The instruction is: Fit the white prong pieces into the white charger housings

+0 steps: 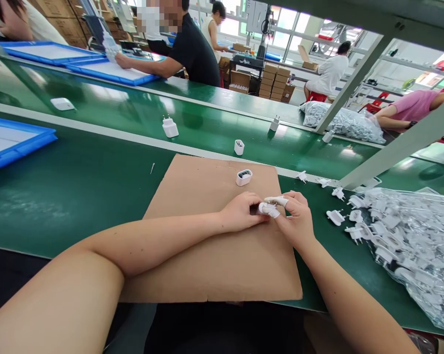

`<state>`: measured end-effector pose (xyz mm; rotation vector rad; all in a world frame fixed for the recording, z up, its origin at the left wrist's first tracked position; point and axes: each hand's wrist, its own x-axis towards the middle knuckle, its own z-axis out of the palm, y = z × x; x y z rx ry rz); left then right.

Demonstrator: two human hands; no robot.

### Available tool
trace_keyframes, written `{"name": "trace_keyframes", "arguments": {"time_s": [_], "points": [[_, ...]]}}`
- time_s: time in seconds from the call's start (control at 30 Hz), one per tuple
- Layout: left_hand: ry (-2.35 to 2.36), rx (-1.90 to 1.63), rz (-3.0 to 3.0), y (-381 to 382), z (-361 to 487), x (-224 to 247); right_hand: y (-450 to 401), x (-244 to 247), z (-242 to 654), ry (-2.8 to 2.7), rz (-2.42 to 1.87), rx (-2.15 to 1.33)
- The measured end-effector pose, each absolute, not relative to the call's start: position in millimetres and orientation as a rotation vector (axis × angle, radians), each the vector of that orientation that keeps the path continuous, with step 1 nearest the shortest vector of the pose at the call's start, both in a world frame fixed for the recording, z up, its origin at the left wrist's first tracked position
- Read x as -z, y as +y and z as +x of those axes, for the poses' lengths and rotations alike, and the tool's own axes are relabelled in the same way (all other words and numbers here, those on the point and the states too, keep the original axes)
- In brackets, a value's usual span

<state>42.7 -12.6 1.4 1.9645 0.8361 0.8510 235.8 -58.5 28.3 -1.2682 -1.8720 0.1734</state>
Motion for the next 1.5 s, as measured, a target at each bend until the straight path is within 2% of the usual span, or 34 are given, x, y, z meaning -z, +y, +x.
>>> {"name": "trace_keyframes", "arguments": {"time_s": [0.37, 0.63, 0.83, 1.13, 1.5], "points": [[0.844, -0.823, 1.922, -14.1, 42.9, -5.8, -54.0, -24.4, 238.8, -1.991, -1.330, 0.018], [0.902, -0.782, 1.853, -11.7, 43.4, -6.7, -53.5, -23.3, 233.6, -1.723, -1.391, -0.311], [0.892, -0.788, 1.874, -11.6, 43.5, -5.8, -56.7, -25.5, 234.4, -1.710, -1.384, -0.095], [0.880, -0.813, 1.889, -12.7, 45.2, -6.3, -54.8, -29.0, 238.4, -1.979, -1.372, 0.018], [0.887, -0.814, 1.911, -15.1, 45.3, -10.3, -51.2, -24.5, 238.4, -2.016, -1.315, 0.001]]}}
